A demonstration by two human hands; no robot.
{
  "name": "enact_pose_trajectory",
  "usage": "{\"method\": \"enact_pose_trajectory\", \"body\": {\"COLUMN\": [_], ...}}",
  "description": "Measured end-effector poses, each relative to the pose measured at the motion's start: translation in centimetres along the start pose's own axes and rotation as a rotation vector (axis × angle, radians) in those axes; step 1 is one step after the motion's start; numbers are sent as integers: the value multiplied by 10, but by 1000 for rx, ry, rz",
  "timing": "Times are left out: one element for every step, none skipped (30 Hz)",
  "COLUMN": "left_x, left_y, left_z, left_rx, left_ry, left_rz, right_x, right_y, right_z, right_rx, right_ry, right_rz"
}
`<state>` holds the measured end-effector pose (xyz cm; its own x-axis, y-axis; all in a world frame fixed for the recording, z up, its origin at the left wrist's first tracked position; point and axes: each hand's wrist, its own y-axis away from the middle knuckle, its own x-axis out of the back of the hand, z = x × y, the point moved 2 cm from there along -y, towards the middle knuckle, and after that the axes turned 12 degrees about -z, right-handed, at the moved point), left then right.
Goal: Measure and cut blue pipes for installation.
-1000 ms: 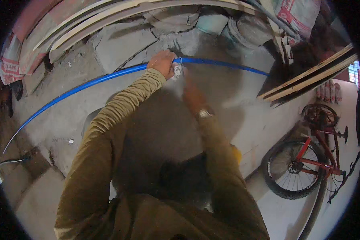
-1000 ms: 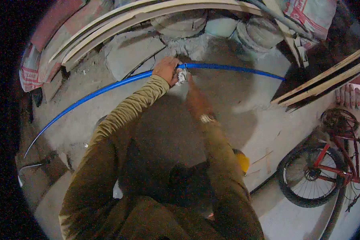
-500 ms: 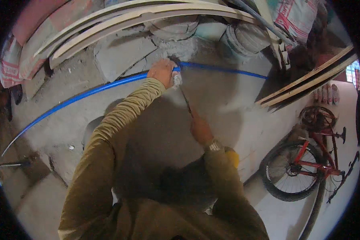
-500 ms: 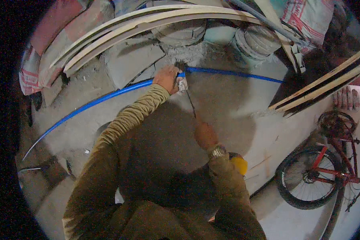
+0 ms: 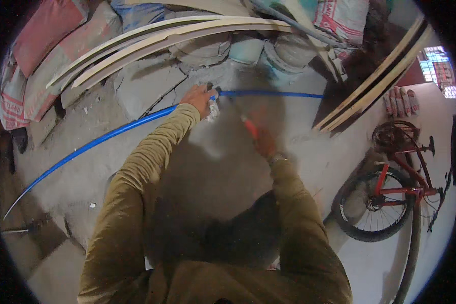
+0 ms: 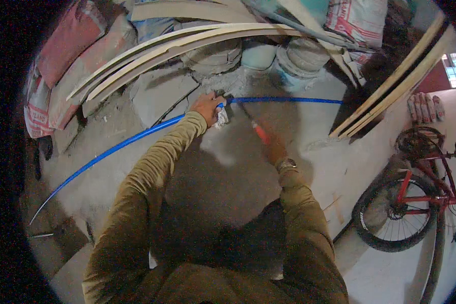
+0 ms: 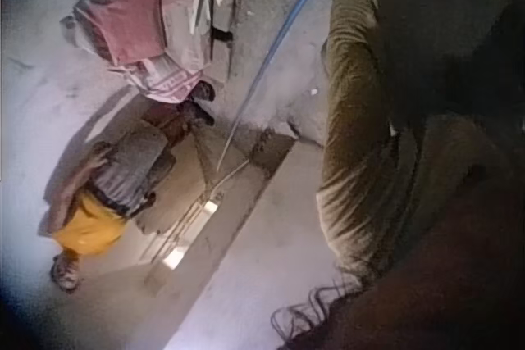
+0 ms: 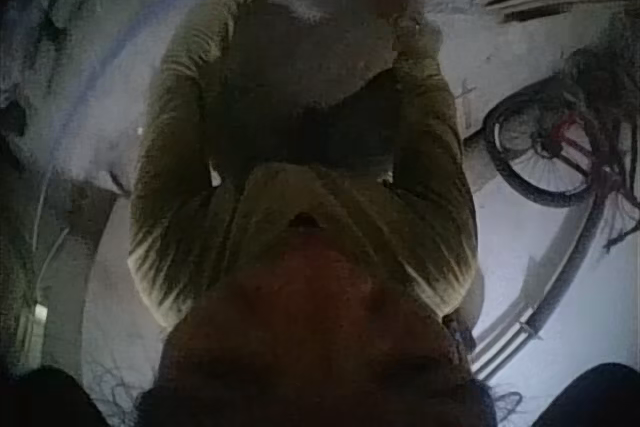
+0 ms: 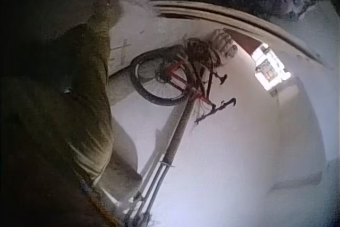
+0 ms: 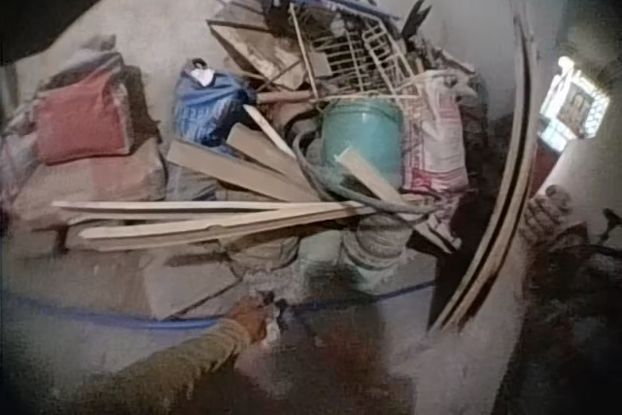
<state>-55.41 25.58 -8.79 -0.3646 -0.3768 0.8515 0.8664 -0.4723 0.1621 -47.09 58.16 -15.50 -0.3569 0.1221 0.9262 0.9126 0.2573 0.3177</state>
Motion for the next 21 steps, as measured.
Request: {"method": "enact_pose_trajectory", "body": {"left_x": [-1,-5,-6,0,6,9,12,6,-8,-8,-6,0,2,2,-4,-16,-8,52,31,67,82], "left_y": [3,14,21,19,11,4,4,-3,-2,0,1,1,7,16,26,42,62,82,102,117,148], "left_z": [-8,-25,-35,-25,-15,-6,-5,-6,-18,-19,-24,-17,-19,-25,-40,-62,-42,26,2,37,46], "left_rx": [4,47,70,26,-9,9,48,41,21,-11,10,16,45,43,71,118,-48,-96,-318,-274,-596], "left_ry": [4,20,39,-5,-6,-9,-9,-14,-33,-52,-56,60,192,311,421,349,332,415,236,387,274], "left_rz": [9,2,2,107,125,58,-9,1,77,147,156,32,-85,-22,65,201,476,244,374,131,374], "right_x": [-8,14,42,33,14,-1,-1,2,4,15,33,51,57,64,66,64,69,72,66,43,43], "right_y": [13,20,31,38,39,40,38,33,23,15,4,-1,-13,-23,-36,-47,-51,-52,-70,-83,-107], "right_z": [-18,-65,-101,-81,-54,-33,-33,-34,-47,-63,-80,-94,-111,-133,-163,-200,-203,-180,-198,-146,-131], "right_rx": [-199,-71,41,9,-132,-267,-272,-279,-250,-230,-138,-51,-17,91,232,353,391,383,589,421,537], "right_ry": [-91,76,251,259,222,170,173,247,329,337,84,-173,-162,-243,-336,-340,-205,-89,-89,-180,-177], "right_rz": [-315,-470,-609,-584,-622,-663,-652,-526,-411,-410,-190,25,2,106,194,112,109,148,52,45,-34]}}
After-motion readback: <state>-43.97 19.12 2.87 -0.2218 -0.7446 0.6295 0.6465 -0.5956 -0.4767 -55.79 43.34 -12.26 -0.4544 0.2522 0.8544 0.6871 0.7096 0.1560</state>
